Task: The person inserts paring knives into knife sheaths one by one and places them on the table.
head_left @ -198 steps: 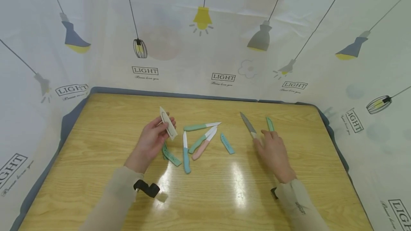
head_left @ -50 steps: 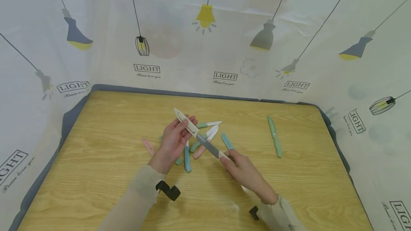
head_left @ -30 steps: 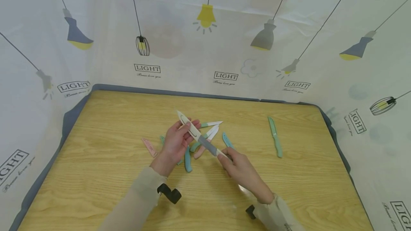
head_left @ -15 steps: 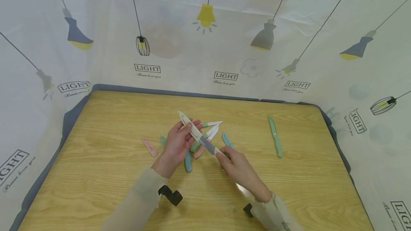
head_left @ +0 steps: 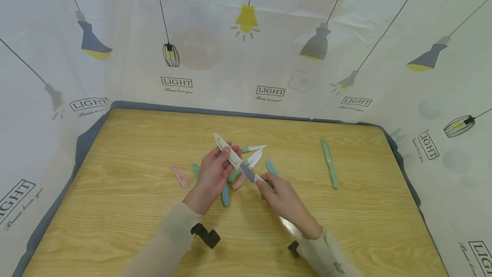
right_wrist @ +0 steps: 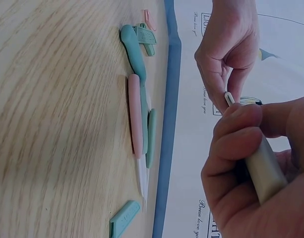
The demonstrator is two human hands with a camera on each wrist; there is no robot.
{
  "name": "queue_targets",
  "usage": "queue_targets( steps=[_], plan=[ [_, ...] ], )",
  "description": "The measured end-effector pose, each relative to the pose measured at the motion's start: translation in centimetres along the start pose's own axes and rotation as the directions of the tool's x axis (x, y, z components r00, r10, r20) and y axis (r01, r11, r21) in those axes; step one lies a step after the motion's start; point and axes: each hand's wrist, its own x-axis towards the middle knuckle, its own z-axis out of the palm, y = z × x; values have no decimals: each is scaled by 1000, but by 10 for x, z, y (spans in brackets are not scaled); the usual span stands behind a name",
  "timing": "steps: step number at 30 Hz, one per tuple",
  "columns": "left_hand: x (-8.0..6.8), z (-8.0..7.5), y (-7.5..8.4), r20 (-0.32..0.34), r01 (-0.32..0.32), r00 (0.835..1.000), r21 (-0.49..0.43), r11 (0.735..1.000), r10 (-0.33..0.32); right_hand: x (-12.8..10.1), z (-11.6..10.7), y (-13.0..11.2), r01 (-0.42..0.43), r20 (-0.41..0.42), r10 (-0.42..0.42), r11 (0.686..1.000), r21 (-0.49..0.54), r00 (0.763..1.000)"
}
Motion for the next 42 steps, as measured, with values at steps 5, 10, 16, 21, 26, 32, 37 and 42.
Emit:
queue_targets(
  steps=[5,10,16,21,26,32,37,42],
  plan=[
    [-1,1,-2,-4,-2,1000,6,1000,2,2,0,-2,-18,-5,19,1000,15,1000],
    [0,2,-4,2,-1,1000,1,1000,1,4,1,-3,-32,-12,32,999,20,999],
    [0,3,-5,-17,5,1000,11,1000,-5,6,1,-5,-20,-10,20,1000,13,1000],
    [-1,3,-6,-32,12,999,11,1000,-12,9,2,-7,-27,-13,28,1000,11,1000],
    [-1,4,-7,-28,7,1000,13,1000,-6,11,3,-8,-31,-11,31,999,8,999],
    [-2,6,-8,-23,-1,1000,18,1000,2,13,3,-7,-29,-10,29,1000,-3,1000],
    [-3,7,-9,-16,-1,1000,29,1000,2,14,3,-8,-32,-15,32,999,2,999],
    [-3,7,-10,-20,-2,1000,27,1000,3,16,3,-8,-45,-26,45,999,-4,999]
  ],
)
